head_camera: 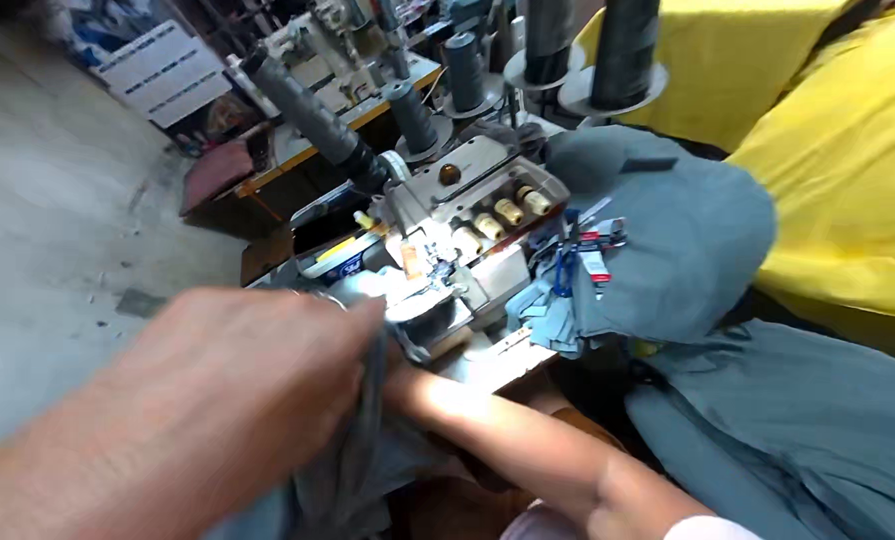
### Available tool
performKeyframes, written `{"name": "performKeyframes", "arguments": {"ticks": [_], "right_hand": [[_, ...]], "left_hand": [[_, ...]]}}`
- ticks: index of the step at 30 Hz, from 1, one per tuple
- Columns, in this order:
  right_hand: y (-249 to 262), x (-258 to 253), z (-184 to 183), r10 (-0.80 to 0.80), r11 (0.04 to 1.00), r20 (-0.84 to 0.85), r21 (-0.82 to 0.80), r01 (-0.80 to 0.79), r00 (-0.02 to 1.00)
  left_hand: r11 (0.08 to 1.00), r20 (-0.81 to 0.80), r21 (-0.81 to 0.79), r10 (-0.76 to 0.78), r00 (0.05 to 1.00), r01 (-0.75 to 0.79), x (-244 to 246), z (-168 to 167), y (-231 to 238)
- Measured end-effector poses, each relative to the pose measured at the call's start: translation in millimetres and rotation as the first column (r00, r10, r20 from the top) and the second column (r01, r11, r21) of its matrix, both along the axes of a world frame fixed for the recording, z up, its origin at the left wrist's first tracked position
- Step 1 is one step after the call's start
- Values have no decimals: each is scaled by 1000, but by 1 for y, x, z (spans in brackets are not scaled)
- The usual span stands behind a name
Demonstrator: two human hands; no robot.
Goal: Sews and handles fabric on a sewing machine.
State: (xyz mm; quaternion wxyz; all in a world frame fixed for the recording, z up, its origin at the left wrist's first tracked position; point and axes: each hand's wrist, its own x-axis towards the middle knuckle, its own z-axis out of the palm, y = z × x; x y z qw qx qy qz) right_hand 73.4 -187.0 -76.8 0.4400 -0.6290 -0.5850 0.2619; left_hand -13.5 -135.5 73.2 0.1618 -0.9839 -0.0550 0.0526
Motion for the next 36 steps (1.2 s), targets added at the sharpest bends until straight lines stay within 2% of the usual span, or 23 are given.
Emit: {"name": "performKeyframes", "arguments": {"ticks": [2, 3, 4, 5, 6, 7, 8, 10, 12, 14, 17, 19, 25, 36], "right_hand": [[22, -3, -28, 35, 995, 152, 89, -49, 988], [19, 1, -28, 99, 994, 189, 26, -106, 977], [11, 8, -31, 84, 994, 212, 56, -98, 974], [5, 13, -47, -82, 962, 218, 274, 20, 972], [3, 20, -62, -266, 864, 169, 477, 157, 949], [3, 29, -74, -404, 759, 94, 590, 276, 910], [3, 40, -81, -478, 700, 40, 620, 353, 877], [0, 56, -85, -520, 705, 36, 582, 405, 854], [3, 60, -79, -491, 733, 85, 578, 358, 867], [11, 51, -64, -393, 741, 144, 634, 220, 908], [14, 33, -33, -121, 726, 157, 688, -20, 980], [11, 34, -28, -50, 701, 164, 708, -82, 985], [2, 73, -76, -275, 746, 225, 663, 60, 935], [6, 75, -74, -306, 738, 187, 666, 109, 934]], "left_hand": [[996, 55, -28, 88, 995, -86, -19, 4, 34], [992, 83, -52, 116, 990, -112, -29, 2, 48], [989, 116, -79, 132, 984, -124, -38, -2, 58], [989, 155, -90, 131, 979, -118, -45, -9, 66], [988, 192, -110, 125, 973, -105, -51, -16, 70], [988, 226, -129, 113, 967, -85, -56, -23, 74], [987, 255, -149, 101, 962, -64, -60, -28, 77], [983, 294, -184, 73, 953, -19, -63, -35, 78], [977, 320, -207, 17, 947, 52, -63, -38, 76], [977, 328, -180, -48, 943, 112, -61, -40, 70], [992, 280, -28, -107, 954, 120, -62, -40, 60], [995, 252, 20, -101, 962, 100, -65, -41, 59], [991, 273, 19, -132, 953, 132, -68, -45, 55], [992, 329, 18, -124, 936, 125, -73, -52, 50]]}}
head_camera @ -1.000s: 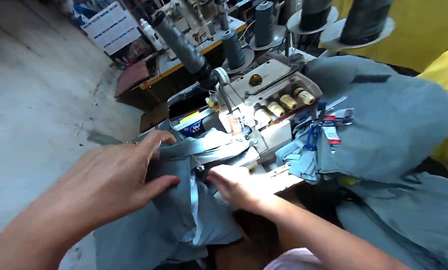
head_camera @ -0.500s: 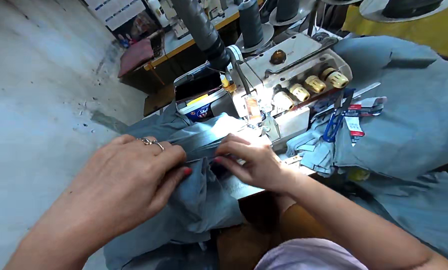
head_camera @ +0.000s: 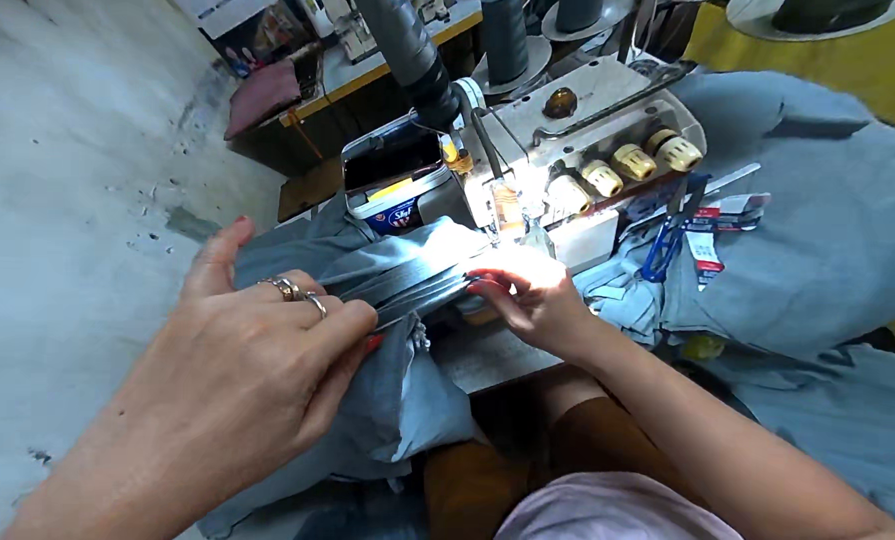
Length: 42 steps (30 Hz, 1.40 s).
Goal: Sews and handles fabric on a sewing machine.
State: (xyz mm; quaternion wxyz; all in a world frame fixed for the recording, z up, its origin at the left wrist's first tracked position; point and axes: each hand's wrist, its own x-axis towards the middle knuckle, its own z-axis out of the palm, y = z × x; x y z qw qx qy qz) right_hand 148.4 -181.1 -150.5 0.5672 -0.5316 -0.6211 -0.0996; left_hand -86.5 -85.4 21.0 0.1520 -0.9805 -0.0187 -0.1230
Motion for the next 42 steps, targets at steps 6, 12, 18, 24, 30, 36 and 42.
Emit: {"name": "performKeyframes", "arguments": {"ticks": [6, 12, 18, 24, 30, 36, 42], "right_hand": [[0, 0, 4, 12, 1000, -75, -13, -13, 997], [-34, 7, 21, 126, 891, -580, -290, -348, 805], [-73, -5, -13, 133, 924, -652, -192, -332, 746], [-64, -3, -26, 97, 943, -640, -185, -275, 763], [-46, 2, -19, 97, 939, -695, -174, -297, 713], [-36, 8, -16, 55, 930, -689, -228, -288, 723], [-26, 15, -16, 63, 910, -756, -224, -349, 651]], "left_hand": [[999, 39, 34, 14, 999, -16, -1, 2, -4], [1000, 89, 25, -12, 996, 9, 20, 4, 2], [999, 30, 15, 40, 999, -40, 50, -17, 18], [1000, 24, -17, 12, 1000, -11, 71, -27, 25], [999, 17, -34, -12, 1000, 12, 89, -42, 31], [995, 0, -99, -31, 1000, 31, 107, -59, 32], [971, -22, -239, -9, 1000, 4, 121, -73, 33]]}}
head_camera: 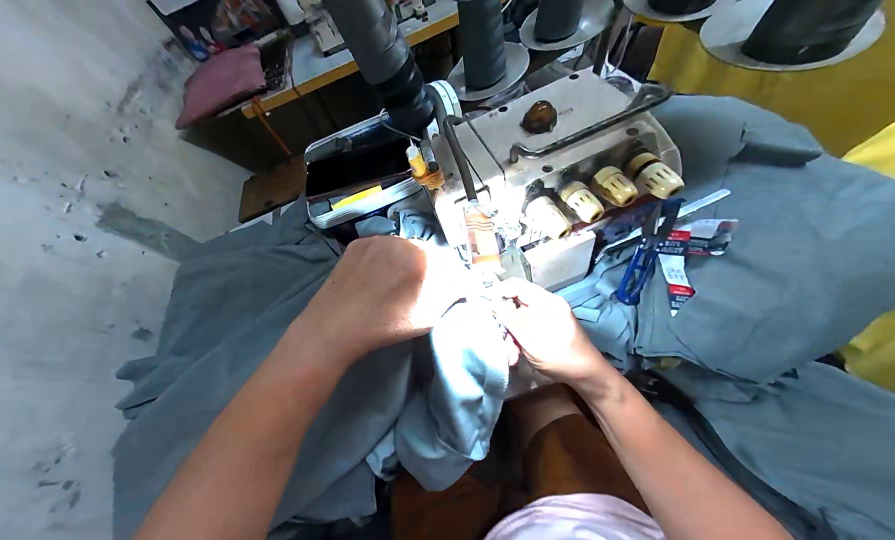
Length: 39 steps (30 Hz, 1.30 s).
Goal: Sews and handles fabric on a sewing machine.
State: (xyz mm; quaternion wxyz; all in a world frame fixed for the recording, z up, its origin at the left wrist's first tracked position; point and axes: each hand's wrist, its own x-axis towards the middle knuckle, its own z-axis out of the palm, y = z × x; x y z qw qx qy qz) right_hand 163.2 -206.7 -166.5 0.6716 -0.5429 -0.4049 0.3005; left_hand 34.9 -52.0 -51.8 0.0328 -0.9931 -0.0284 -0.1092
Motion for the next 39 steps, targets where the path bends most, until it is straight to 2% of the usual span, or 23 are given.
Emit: {"name": "performKeyframes", "arguments": {"ticks": [3, 6, 9, 12, 13, 15, 18, 24, 28, 31, 32, 36, 37, 39], "right_hand": [[-4, 2, 0, 29, 1000, 18, -12, -28, 999], [-17, 0, 5, 102, 995, 96, -19, -101, 990], [-29, -5, 1, 44, 988, 229, 133, -76, 972], [-34, -13, -3, -24, 988, 193, 156, -7, 981], [-36, -14, -5, -29, 988, 178, 156, 1, 984], [-37, -15, -9, -39, 987, 171, 162, 11, 984], [-34, -17, -12, -67, 984, 175, 175, 36, 982], [-10, -9, -10, -72, 996, 115, 68, 64, 991], [-7, -4, -8, -54, 997, 125, 58, 47, 991], [-9, -4, -12, -79, 992, 201, 115, 57, 976], [-9, -4, -14, -80, 990, 205, 133, 53, 976], [-6, -3, -13, -84, 991, 193, 117, 62, 978], [-6, -2, -13, -81, 992, 191, 107, 61, 978], [-5, 0, -12, -78, 994, 172, 86, 64, 982]], "left_hand": [[995, 1, -89, -43, 999, 43, 1, -3, -1], [988, 27, -142, -61, 998, 64, 1, -6, -21], [997, 162, 38, -78, 984, 73, 1, -31, -47], [992, 32, 110, 51, 998, -54, -8, -54, -66], [984, 36, 144, 97, 995, -101, -10, -58, -67], [960, 62, 223, 158, 985, -168, -13, -55, -66], [936, 91, 298, 167, 982, -187, -16, -51, -64], [972, 105, 181, 134, 985, -152, -7, -54, -40], [991, -212, -18, 123, 970, -130, 2, 2, -46], [999, 38, 40, -31, 999, 30, -3, -23, -38], [996, 73, 54, -79, 994, 75, -2, -29, -34], [984, 12, 26, -176, 984, 176, 4, -31, -12], [987, -26, 11, -158, 987, 158, 3, -29, -1], [1000, -131, 2, -27, 991, 27, -6, -25, 32]]}}
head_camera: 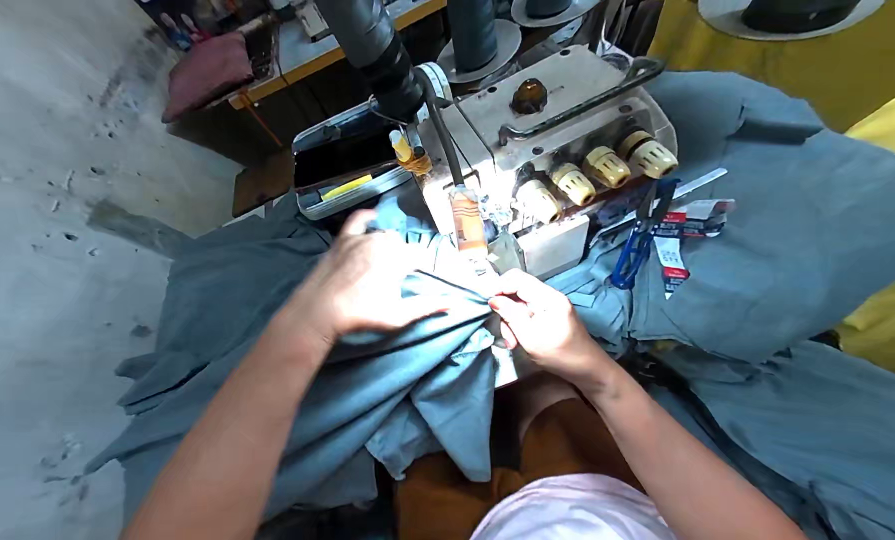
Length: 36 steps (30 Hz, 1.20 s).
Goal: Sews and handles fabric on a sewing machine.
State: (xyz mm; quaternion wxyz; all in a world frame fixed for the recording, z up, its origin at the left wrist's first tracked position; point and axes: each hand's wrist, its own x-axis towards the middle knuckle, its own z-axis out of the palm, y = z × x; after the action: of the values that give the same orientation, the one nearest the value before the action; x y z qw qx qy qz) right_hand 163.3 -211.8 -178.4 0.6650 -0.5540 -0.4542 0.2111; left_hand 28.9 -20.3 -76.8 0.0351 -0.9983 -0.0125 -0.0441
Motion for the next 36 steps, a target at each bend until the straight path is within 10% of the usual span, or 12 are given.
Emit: {"name": "performKeyframes", "arguments": {"ticks": [5, 10, 13, 16, 18, 20, 26, 36], "right_hand": [[-2, 2, 2, -28, 1000, 25, -8, 28, 999], [-1, -54, -39, -399, 908, 311, 268, 323, 862], [-4, -100, -28, 68, 997, 564, -62, -40, 823], [11, -79, 38, 749, 610, 356, -700, -371, 558], [1, -61, 43, 403, 909, 564, -340, -242, 720], [11, -46, 30, -123, 987, 596, 158, 34, 794], [21, -21, 27, 30, 975, 543, 169, -145, 839], [33, -29, 26, -347, 876, 453, 469, 112, 821]], "left_hand": [[989, -68, 88, 127, 990, -121, -76, 21, 46], [998, -398, -25, 42, 917, -56, -103, 118, -114], [995, -440, -8, 87, 894, -101, -86, 123, -147], [985, -160, -25, 164, 974, -170, -101, 118, -78], [965, -189, -73, 234, 954, -251, -100, 135, -55], [986, -133, -67, 142, 981, -152, -105, 129, -50], [971, -16, 238, 30, 999, -25, -114, 102, -42], [1000, 126, -17, 4, 992, -2, -113, 109, -53]]}}
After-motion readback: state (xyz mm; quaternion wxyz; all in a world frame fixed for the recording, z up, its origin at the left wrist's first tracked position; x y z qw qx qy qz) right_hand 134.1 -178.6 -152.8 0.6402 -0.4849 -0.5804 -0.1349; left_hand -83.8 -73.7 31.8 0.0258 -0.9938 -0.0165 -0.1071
